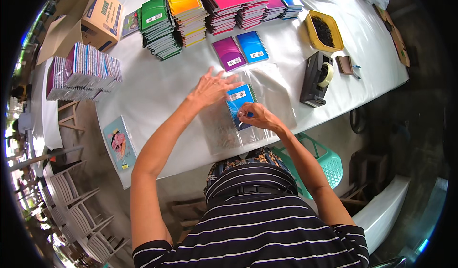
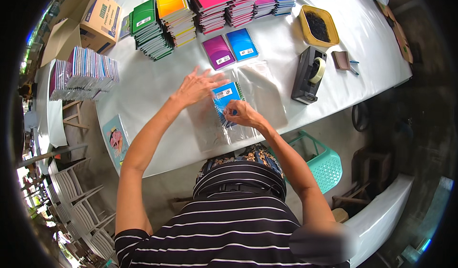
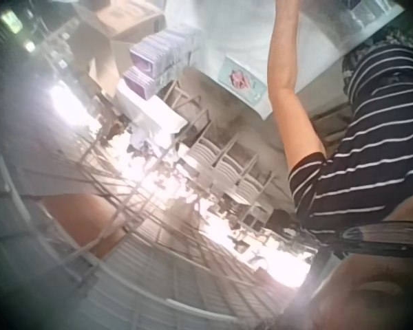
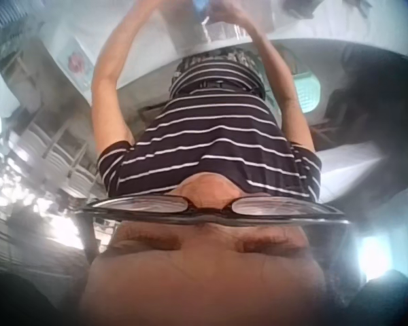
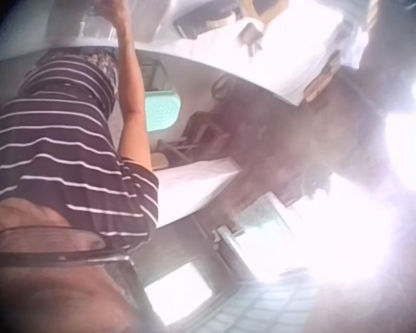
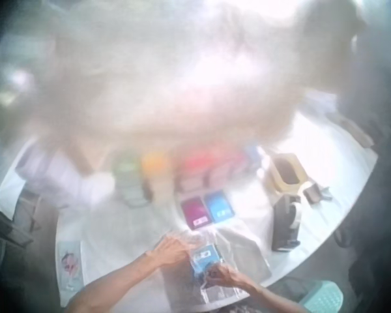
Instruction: The person gathers several small spiral notebooks of different colors, aligns them into a stack, and inserts the stack into a clear plastic bag.
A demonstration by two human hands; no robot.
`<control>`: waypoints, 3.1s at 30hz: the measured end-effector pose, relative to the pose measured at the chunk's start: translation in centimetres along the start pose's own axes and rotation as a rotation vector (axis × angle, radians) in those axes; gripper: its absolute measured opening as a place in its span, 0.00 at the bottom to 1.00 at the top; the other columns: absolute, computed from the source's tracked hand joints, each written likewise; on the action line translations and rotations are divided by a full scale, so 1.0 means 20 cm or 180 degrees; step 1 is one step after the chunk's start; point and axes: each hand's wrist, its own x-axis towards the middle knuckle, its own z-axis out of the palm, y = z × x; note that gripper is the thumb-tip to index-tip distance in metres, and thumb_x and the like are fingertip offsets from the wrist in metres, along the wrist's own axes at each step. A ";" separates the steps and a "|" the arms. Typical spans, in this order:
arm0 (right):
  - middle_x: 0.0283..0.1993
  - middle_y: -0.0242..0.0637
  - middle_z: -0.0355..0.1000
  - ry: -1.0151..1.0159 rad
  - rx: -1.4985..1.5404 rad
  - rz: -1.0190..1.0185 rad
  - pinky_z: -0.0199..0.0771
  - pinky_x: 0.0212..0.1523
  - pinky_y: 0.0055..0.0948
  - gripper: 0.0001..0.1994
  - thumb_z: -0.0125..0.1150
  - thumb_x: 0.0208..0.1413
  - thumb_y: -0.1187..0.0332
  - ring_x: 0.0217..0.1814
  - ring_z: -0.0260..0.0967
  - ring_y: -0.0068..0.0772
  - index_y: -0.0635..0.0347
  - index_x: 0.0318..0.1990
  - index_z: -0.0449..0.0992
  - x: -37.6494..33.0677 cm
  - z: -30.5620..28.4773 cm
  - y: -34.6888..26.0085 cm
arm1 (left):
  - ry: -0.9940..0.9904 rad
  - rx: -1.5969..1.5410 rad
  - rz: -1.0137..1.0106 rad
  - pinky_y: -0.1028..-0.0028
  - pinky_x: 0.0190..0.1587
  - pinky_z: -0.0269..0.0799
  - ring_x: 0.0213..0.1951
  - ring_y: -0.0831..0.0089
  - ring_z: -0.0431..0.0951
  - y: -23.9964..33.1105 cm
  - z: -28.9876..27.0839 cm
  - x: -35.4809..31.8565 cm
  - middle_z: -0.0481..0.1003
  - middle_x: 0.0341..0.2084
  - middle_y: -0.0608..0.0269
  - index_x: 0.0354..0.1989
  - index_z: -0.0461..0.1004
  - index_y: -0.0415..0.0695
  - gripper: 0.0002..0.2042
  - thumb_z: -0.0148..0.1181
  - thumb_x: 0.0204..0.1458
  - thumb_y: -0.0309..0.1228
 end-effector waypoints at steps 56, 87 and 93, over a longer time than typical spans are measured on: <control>0.64 0.21 0.61 -0.0660 -0.2317 -0.0374 0.34 0.74 0.54 0.26 0.53 0.46 0.75 0.73 0.47 0.29 0.42 0.56 0.72 -0.12 -0.22 -0.06 | 0.1400 -0.0564 0.0090 0.39 0.66 0.43 0.67 0.56 0.57 0.15 0.32 0.09 0.73 0.55 0.78 0.48 0.78 0.62 0.18 0.58 0.46 0.35; 0.48 0.32 0.71 0.3496 0.2946 0.1464 0.56 0.59 0.54 0.13 0.66 0.53 0.63 0.57 0.61 0.28 0.59 0.43 0.77 -0.71 -0.73 0.31 | -0.0701 -0.0626 -0.0211 0.36 0.66 0.37 0.72 0.52 0.33 0.16 0.11 0.46 0.47 0.70 0.65 0.68 0.53 0.69 0.60 0.76 0.16 0.31; 0.66 0.31 0.54 0.4189 0.2557 0.0221 0.49 0.67 0.49 0.06 0.63 0.55 0.69 0.63 0.56 0.31 0.62 0.34 0.81 -0.77 -0.36 0.45 | -0.0768 -0.1080 0.0000 0.37 0.66 0.36 0.72 0.50 0.32 0.08 0.11 0.46 0.48 0.70 0.63 0.69 0.51 0.69 0.62 0.78 0.13 0.33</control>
